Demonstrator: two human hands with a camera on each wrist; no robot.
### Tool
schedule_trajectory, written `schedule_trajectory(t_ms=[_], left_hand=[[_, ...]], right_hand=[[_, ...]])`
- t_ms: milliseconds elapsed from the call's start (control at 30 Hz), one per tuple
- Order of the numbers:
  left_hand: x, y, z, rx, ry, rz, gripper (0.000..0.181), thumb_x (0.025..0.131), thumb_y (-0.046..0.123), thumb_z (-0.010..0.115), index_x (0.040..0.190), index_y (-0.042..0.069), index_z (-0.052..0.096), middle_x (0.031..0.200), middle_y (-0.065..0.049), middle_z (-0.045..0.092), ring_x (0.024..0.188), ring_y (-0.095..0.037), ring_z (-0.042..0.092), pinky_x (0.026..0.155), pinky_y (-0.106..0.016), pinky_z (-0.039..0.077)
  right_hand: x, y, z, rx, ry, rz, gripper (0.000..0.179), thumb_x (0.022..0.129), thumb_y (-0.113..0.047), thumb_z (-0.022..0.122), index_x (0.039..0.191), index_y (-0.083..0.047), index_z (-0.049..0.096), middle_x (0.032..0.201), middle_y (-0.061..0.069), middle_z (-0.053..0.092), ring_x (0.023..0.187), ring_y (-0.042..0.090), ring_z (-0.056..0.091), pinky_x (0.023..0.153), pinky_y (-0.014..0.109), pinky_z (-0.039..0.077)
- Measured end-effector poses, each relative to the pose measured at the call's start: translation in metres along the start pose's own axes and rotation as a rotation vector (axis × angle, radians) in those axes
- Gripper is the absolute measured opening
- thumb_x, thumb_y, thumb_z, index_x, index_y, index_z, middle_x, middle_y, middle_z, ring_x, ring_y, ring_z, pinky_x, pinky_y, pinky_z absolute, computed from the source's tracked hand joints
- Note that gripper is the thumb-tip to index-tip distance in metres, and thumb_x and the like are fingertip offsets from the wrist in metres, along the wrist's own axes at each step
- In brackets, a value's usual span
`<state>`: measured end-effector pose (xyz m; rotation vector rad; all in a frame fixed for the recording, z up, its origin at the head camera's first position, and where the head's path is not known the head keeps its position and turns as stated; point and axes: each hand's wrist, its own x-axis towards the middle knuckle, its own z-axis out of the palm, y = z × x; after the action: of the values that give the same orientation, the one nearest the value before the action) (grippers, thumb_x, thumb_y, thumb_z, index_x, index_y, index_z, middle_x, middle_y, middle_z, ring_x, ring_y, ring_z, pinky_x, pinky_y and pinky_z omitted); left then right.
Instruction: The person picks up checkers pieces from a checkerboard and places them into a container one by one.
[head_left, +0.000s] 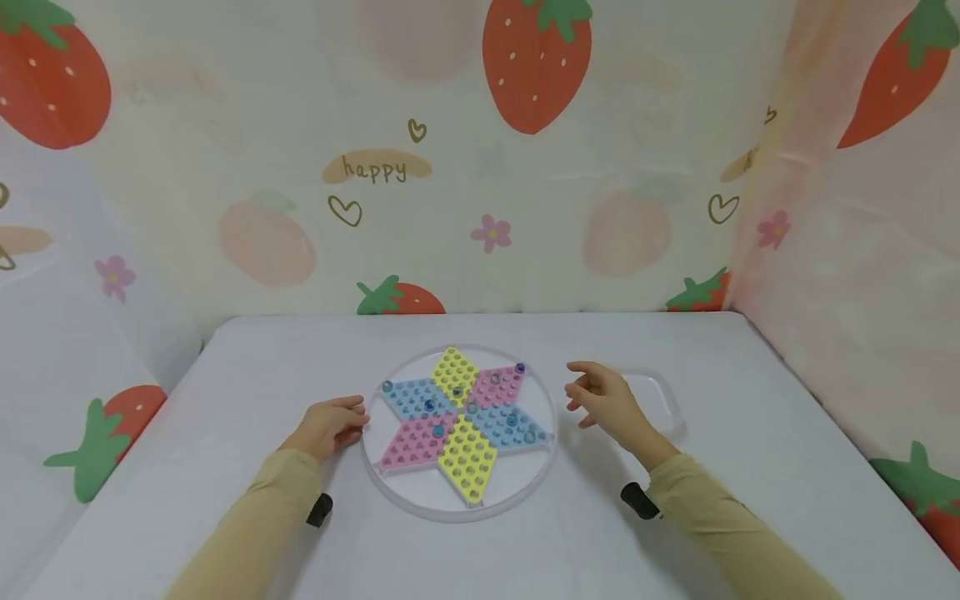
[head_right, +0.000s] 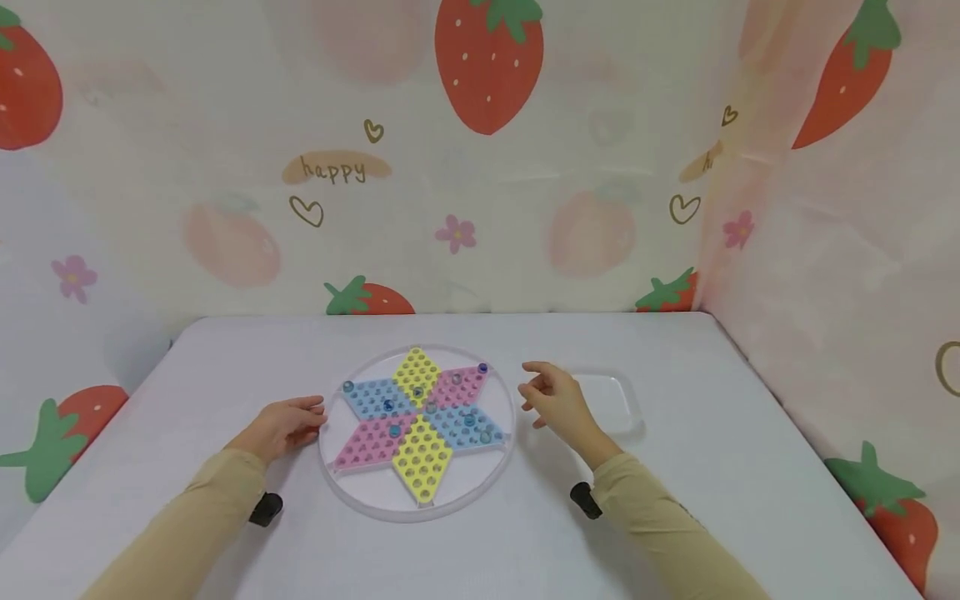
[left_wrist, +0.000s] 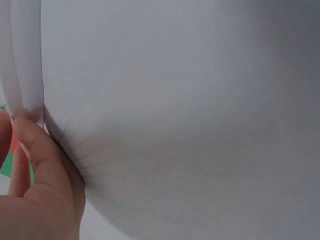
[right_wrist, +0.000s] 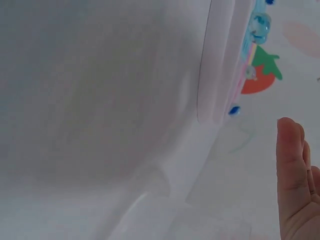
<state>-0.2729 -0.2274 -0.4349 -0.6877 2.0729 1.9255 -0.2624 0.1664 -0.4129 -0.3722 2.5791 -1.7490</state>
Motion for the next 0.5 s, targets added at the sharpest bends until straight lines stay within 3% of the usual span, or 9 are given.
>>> schedule_trajectory(t_ms=[167,367,500], left_hand=[[0.007,-0.005,-0.002,0.034,0.012,-0.007,0.058,0.088,-0.006,0.065,0.142,-0.005,0.043,0.143,-0.023,0.045,0.069,-0.007,0.056,0.064,-0.018,0.049],[0.032,-0.012,-0.013,0.076,-0.013,-0.004,0.054,0.080,0.002,0.078,0.130,0.000,0.059,0.099,-0.012,0.069,0.072,-0.013,0.061,0.063,-0.022,0.051],[0.027,-0.008,-0.009,0.147,-0.006,-0.001,0.054,0.083,0.005,0.076,0.133,-0.001,0.056,0.089,-0.007,0.068,0.071,-0.013,0.060,0.063,-0.021,0.050]], right_hand=[[-0.001,0.004,0.008,-0.009,-0.039,0.050,0.043,0.096,-0.005,0.057,0.135,0.010,0.047,0.096,0.021,0.060,0.078,0.021,0.063,0.057,0.030,0.055],[-0.002,0.007,0.017,-0.001,-0.070,0.071,0.042,0.096,-0.005,0.059,0.133,0.011,0.049,0.093,0.019,0.060,0.079,0.023,0.061,0.061,0.032,0.054],[-0.001,0.010,0.020,-0.005,-0.099,0.100,0.041,0.095,-0.005,0.060,0.132,0.010,0.051,0.091,0.019,0.061,0.079,0.023,0.059,0.062,0.031,0.053]])
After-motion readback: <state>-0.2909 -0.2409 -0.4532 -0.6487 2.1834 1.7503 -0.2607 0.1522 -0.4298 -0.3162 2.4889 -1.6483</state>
